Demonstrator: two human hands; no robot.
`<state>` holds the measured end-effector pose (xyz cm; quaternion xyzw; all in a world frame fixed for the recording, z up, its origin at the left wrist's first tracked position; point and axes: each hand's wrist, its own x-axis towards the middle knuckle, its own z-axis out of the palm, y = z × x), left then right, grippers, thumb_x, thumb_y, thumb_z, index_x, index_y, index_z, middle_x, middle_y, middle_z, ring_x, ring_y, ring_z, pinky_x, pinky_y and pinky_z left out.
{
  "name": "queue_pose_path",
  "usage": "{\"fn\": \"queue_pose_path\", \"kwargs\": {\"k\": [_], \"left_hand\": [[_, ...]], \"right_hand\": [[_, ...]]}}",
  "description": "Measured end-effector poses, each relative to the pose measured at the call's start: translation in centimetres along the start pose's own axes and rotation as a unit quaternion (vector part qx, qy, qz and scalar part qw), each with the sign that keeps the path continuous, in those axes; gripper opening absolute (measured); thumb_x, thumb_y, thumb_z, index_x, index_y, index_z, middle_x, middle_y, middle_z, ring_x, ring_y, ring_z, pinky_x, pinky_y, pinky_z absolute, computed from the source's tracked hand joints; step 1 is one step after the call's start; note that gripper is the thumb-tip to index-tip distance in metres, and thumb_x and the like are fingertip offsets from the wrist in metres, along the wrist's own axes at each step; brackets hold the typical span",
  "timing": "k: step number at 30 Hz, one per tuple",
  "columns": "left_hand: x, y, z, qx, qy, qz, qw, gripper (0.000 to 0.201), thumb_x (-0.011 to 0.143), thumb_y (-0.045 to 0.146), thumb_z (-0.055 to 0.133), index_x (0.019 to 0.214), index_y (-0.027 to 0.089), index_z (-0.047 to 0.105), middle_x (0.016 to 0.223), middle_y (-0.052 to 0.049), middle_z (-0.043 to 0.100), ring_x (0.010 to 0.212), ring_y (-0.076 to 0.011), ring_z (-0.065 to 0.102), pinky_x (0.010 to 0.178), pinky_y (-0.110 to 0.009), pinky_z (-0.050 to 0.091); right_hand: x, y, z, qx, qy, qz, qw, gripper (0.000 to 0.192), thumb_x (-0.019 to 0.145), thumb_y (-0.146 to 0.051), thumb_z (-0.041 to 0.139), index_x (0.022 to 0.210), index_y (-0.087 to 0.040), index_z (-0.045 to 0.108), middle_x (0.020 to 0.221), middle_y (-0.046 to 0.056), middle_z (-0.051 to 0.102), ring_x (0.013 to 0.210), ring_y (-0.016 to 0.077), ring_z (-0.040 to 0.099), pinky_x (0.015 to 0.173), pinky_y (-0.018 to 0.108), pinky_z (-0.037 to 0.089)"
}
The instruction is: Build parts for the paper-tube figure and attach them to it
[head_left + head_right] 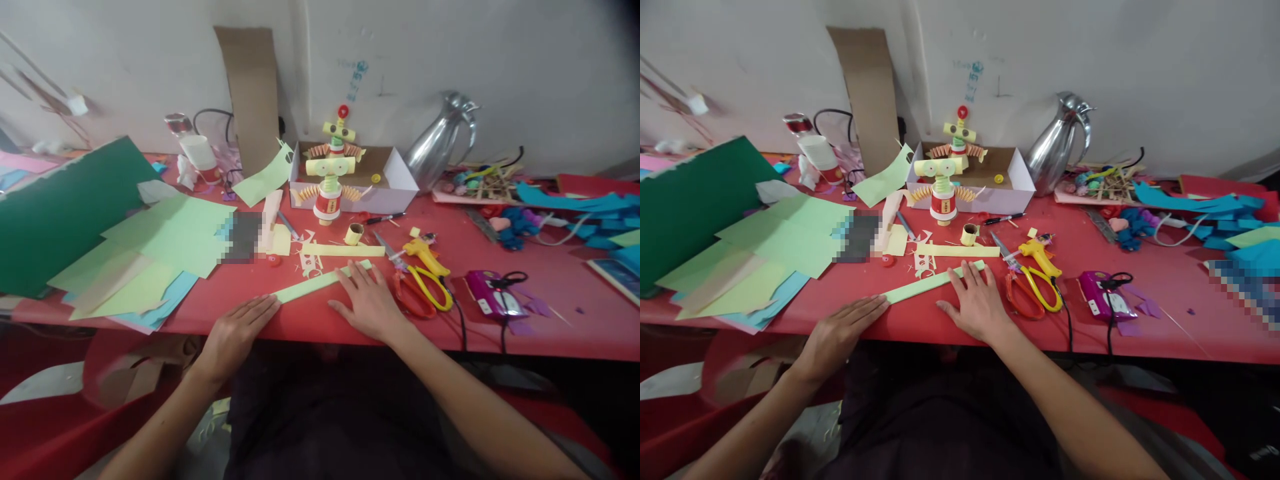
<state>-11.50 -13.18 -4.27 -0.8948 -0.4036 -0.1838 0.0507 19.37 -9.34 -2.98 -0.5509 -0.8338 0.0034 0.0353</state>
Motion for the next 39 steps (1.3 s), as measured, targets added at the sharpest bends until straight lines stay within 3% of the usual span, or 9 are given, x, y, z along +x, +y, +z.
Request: {"fn": "queue_pose_path", "kwargs": {"k": [5, 10, 14, 19, 24, 30, 34, 37, 39], "left_hand": [[0.3, 1.1, -0.4, 0.025, 0.011, -0.019, 0.999, 0.048, 0.087, 0.002, 0.04, 0.127, 0.016, 0.063, 0.129, -0.011, 0.067, 0.118, -0.0242, 0.063, 0.103, -0.043, 0.051], [4.9, 5.9, -0.3, 0.099, -0.006, -0.148, 0.984, 0.025, 0.09, 0.018, 0.048, 0.096, 0.012, 0.071, 0.087, -0.016, 0.07, 0.089, -0.0317, 0.066, 0.081, -0.049, 0.053], [7.0, 8.1, 1.1, 0.111, -0.009, -0.165, 0.98, 0.041, 0.097, 0.032, 0.046, 0.133, 0.016, 0.057, 0.116, -0.019, 0.067, 0.099, -0.0341, 0.063, 0.08, -0.051, 0.05], [4.1, 6.6, 1.6, 0.054, 0.021, -0.165, 0.985, 0.042, 0.097, 0.033, 0.048, 0.137, 0.021, 0.054, 0.142, -0.012, 0.057, 0.13, -0.031, 0.053, 0.104, -0.049, 0.042], [0.1, 4.6, 1.0, 0.026, 0.093, -0.175, 0.98, 0.038, 0.095, 0.024, 0.053, 0.132, 0.022, 0.058, 0.132, -0.009, 0.065, 0.121, -0.0251, 0.062, 0.108, -0.046, 0.043], [0.1, 2.8, 0.8, -0.072, 0.142, -0.213, 0.964, 0.018, 0.094, 0.022, 0.055, 0.102, 0.021, 0.071, 0.105, -0.007, 0.075, 0.099, -0.0213, 0.069, 0.093, -0.041, 0.055], [0.4, 1.6, 0.8, -0.094, 0.133, -0.188, 0.969, 0.016, 0.093, 0.021, 0.056, 0.099, 0.02, 0.071, 0.104, -0.007, 0.074, 0.098, -0.0209, 0.068, 0.091, -0.041, 0.055], [0.6, 1.3, 0.9, -0.085, 0.135, -0.174, 0.972, 0.015, 0.092, 0.018, 0.058, 0.099, 0.019, 0.071, 0.103, -0.007, 0.074, 0.099, -0.0213, 0.067, 0.092, -0.042, 0.053], [0.9, 1.3, 1.0, -0.084, 0.141, -0.17, 0.972, 0.016, 0.091, 0.016, 0.058, 0.099, 0.019, 0.071, 0.103, -0.007, 0.074, 0.099, -0.0212, 0.066, 0.092, -0.043, 0.053]], "right_hand": [[0.0, -0.2, 0.0, -0.008, -0.001, 0.005, 1.0, 0.076, 0.097, -0.065, 0.026, 0.153, -0.014, 0.034, 0.156, 0.023, 0.033, 0.148, 0.035, 0.023, 0.116, 0.061, 0.013], [0.1, -0.5, -0.4, -0.016, -0.018, 0.003, 1.0, 0.062, 0.098, -0.064, 0.027, 0.151, -0.035, 0.035, 0.157, 0.02, 0.033, 0.146, 0.0391, 0.026, 0.109, 0.071, 0.014], [0.1, -0.5, -0.4, -0.024, -0.003, -0.003, 1.0, 0.06, 0.098, -0.063, 0.027, 0.152, -0.036, 0.034, 0.157, 0.019, 0.035, 0.145, 0.0394, 0.028, 0.108, 0.073, 0.013], [0.1, 0.0, -0.1, -0.028, -0.004, 0.001, 1.0, 0.071, 0.096, -0.068, 0.022, 0.153, -0.026, 0.034, 0.156, 0.023, 0.035, 0.146, 0.0373, 0.027, 0.11, 0.072, 0.008], [0.0, 0.2, 0.4, -0.02, -0.002, 0.016, 1.0, 0.078, 0.095, -0.07, 0.019, 0.154, -0.02, 0.032, 0.158, 0.024, 0.03, 0.148, 0.0377, 0.023, 0.111, 0.07, 0.007], [-0.2, -0.1, -0.1, -0.027, 0.004, 0.013, 1.0, 0.076, 0.094, -0.07, 0.027, 0.152, -0.021, 0.036, 0.156, 0.021, 0.036, 0.145, 0.0399, 0.027, 0.111, 0.07, 0.009], [-0.5, 3.0, -2.2, -0.001, 0.096, 0.019, 0.995, 0.055, 0.1, -0.047, 0.035, 0.145, -0.017, 0.044, 0.144, 0.017, 0.053, 0.133, 0.0335, 0.045, 0.111, 0.054, 0.029], [-0.6, 8.2, -3.4, -0.047, 0.167, 0.192, 0.966, 0.044, 0.095, -0.028, 0.043, 0.13, -0.003, 0.056, 0.121, 0.024, 0.064, 0.115, 0.0367, 0.055, 0.099, 0.05, 0.04], [-0.8, 12.4, -3.7, -0.084, 0.128, 0.3, 0.942, 0.045, 0.087, -0.025, 0.054, 0.119, 0.007, 0.059, 0.106, 0.03, 0.065, 0.106, 0.0419, 0.058, 0.093, 0.053, 0.043]]}}
